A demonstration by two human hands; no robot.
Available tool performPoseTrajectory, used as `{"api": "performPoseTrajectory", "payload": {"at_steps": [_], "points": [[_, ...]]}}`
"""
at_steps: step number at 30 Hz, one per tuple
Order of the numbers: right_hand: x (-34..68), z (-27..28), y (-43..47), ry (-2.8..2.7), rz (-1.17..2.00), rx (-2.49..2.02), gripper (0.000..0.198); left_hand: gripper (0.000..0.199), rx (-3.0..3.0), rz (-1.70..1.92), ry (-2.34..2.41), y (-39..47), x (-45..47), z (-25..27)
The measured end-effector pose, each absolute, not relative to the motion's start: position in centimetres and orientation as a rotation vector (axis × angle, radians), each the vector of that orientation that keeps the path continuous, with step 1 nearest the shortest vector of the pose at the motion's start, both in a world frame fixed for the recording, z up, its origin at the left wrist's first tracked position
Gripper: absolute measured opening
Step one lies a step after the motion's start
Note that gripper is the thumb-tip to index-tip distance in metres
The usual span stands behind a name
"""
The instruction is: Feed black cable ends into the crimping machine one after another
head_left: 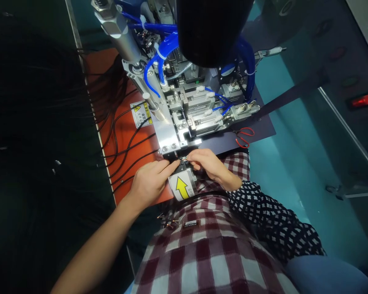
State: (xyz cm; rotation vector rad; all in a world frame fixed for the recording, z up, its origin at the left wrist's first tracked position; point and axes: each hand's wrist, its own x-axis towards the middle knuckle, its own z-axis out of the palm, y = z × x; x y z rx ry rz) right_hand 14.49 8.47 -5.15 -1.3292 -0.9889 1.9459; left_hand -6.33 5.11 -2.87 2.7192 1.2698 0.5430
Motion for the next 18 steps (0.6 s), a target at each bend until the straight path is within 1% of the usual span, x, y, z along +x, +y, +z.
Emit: {"api": "performPoseTrajectory", "payload": {"at_steps": [2,5,8,12,15,18], "points": [[14.6,-4.8,8.5,-0.986,1.959,-1.314,0.017,0.033,2.704,0.556,1.26,5.1,-6.4,-2.9],[14.5,-4.5,8.2,-1.071,1.836,-1.342,0.021,0.032,2.664,0.577,1.236,5.3,-6.4,-2.8],[14.1,-4.8,8.0,-1.08,1.76,-1.381,0.019,0.031,2.632,0.591,1.248,5.4,-6.4,-2.7],[13.6,-5.0,8.2,-0.891,1.926,-1.35,0.019,0.031,2.608,0.527,1.295,5.2,-6.2,-2.3],[13.7,-5.1,8.7,-0.737,2.067,-1.332,0.022,0.029,2.646,0.474,1.445,4.7,-5.9,-2.0],[14.2,-5.2,8.6,-0.686,2.066,-1.333,0.021,0.029,2.691,0.437,1.531,4.2,-5.8,-1.9]]}}
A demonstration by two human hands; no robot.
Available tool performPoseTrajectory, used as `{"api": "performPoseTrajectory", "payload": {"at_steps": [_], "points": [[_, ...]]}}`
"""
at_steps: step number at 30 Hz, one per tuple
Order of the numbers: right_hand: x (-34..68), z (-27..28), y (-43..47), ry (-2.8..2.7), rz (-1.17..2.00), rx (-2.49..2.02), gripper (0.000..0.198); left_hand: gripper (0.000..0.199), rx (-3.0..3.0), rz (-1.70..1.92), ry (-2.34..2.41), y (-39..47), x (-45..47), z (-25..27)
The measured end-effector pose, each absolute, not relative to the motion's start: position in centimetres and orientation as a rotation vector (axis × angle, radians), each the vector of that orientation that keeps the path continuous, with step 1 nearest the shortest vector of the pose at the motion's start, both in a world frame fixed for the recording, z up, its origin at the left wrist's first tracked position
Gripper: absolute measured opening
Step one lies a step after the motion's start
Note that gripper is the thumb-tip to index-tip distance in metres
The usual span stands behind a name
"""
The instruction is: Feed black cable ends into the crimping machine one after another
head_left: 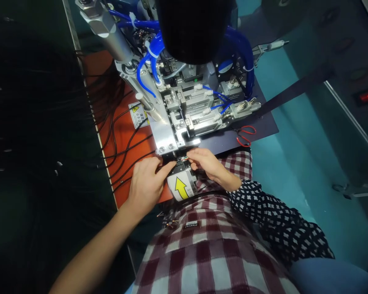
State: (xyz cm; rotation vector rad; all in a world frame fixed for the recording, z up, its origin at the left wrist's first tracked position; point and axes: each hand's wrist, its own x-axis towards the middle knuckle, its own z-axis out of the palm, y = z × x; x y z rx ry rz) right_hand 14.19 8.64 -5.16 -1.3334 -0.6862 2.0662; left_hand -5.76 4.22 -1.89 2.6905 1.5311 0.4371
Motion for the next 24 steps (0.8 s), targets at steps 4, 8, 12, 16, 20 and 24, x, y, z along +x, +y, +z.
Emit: {"api": "performPoseTrajectory", "payload": {"at_steps": [4,8,12,16,20,24], "points": [[14.5,-5.4,7.8,-0.778,1.998,-1.247,0.017,0.031,2.701,0.471,1.433,4.0,-6.0,-2.2],[14.3,-5.4,7.3,-0.895,1.899,-1.227,0.015,0.033,2.646,0.567,1.39,4.2,-6.3,-2.4],[14.0,-5.3,7.4,-0.914,1.85,-1.255,0.015,0.031,2.65,0.529,1.38,4.3,-6.3,-1.8],[14.2,-5.6,7.2,-1.042,1.731,-1.266,0.012,0.029,2.577,0.523,1.385,4.5,-6.2,-1.3],[14.3,-5.8,7.0,-1.126,1.672,-1.275,0.012,0.028,2.436,0.595,1.382,4.7,-6.4,-1.6],[14.3,-5.7,7.3,-1.01,1.798,-1.272,0.015,0.029,2.552,0.593,1.379,4.8,-6.6,-2.0]]}}
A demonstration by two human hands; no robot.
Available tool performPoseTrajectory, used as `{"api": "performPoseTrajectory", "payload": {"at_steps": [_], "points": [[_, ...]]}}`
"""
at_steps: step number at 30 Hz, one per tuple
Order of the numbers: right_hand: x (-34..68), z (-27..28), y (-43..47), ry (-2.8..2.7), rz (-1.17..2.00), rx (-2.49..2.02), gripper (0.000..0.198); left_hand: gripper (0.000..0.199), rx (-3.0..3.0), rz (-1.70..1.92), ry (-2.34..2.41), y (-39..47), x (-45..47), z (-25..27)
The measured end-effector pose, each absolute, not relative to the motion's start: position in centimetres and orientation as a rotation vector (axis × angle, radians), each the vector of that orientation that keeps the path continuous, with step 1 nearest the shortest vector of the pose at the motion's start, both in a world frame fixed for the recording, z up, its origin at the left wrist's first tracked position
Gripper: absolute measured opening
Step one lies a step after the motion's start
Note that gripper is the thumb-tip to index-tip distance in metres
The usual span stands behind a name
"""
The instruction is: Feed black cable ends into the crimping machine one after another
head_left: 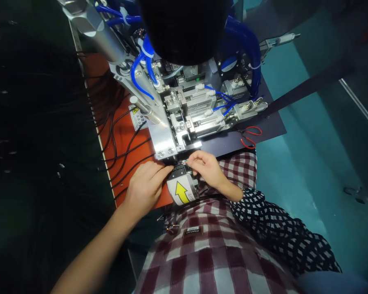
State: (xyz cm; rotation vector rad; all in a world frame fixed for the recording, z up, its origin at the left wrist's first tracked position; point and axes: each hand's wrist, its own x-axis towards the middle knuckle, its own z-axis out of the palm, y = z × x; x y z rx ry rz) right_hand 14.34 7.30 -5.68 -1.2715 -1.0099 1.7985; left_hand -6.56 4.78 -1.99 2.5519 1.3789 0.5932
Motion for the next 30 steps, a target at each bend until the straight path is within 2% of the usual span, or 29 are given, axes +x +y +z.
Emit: {"api": "performPoseTrajectory", "payload": {"at_steps": [4,8,11,14,25,30], "points": [[14.3,-5.6,7.2,-0.985,1.834,-1.259,0.016,0.027,2.629,0.582,1.401,4.5,-6.5,-2.2],[14.3,-5.9,6.9,-1.089,1.709,-1.265,0.013,0.025,2.489,0.636,1.458,4.1,-6.2,-2.4],[14.4,-5.9,6.9,-0.972,1.837,-1.232,0.013,0.021,2.492,0.624,1.618,3.8,-5.8,-2.3],[14.5,-5.9,7.1,-0.819,1.949,-1.211,0.012,0.024,2.505,0.574,1.648,3.4,-5.4,-2.2],[13.9,-5.7,7.3,-0.911,1.848,-1.257,0.012,0.023,2.379,0.701,1.655,3.1,-5.1,-2.7],[13.9,-6.1,7.3,-1.077,1.67,-1.232,0.008,0.022,2.371,0.721,1.649,3.1,-5.1,-2.8]]}}
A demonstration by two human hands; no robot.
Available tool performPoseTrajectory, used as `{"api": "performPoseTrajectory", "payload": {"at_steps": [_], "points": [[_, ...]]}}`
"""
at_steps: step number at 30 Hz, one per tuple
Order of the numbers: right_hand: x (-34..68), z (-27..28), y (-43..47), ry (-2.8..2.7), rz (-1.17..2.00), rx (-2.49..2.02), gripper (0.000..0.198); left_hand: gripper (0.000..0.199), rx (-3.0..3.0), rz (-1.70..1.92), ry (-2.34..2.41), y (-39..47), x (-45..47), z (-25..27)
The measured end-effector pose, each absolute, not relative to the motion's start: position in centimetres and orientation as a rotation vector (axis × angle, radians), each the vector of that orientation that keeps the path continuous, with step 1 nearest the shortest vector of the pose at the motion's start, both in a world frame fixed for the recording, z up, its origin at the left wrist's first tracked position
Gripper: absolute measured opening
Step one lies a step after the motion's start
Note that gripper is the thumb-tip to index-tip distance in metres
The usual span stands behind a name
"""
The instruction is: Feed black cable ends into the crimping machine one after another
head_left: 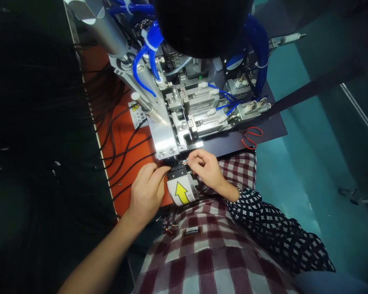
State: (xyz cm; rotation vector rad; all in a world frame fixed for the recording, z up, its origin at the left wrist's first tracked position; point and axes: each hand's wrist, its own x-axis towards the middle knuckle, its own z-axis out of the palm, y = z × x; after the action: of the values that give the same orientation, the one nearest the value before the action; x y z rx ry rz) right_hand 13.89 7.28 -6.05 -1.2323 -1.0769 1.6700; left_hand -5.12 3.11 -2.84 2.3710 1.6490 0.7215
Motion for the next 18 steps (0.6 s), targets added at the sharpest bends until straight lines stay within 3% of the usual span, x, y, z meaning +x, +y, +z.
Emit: {"api": "performPoseTrajectory", "payload": {"at_steps": [6,18], "points": [[13.96,-5.82,7.33,-0.803,1.882,-1.223,0.011,0.021,2.387,0.734,1.639,3.15,-5.09,-2.94],[13.33,-6.14,6.83,-1.086,1.667,-1.353,0.023,0.024,2.599,0.569,1.61,3.16,-5.1,-2.79]]}}
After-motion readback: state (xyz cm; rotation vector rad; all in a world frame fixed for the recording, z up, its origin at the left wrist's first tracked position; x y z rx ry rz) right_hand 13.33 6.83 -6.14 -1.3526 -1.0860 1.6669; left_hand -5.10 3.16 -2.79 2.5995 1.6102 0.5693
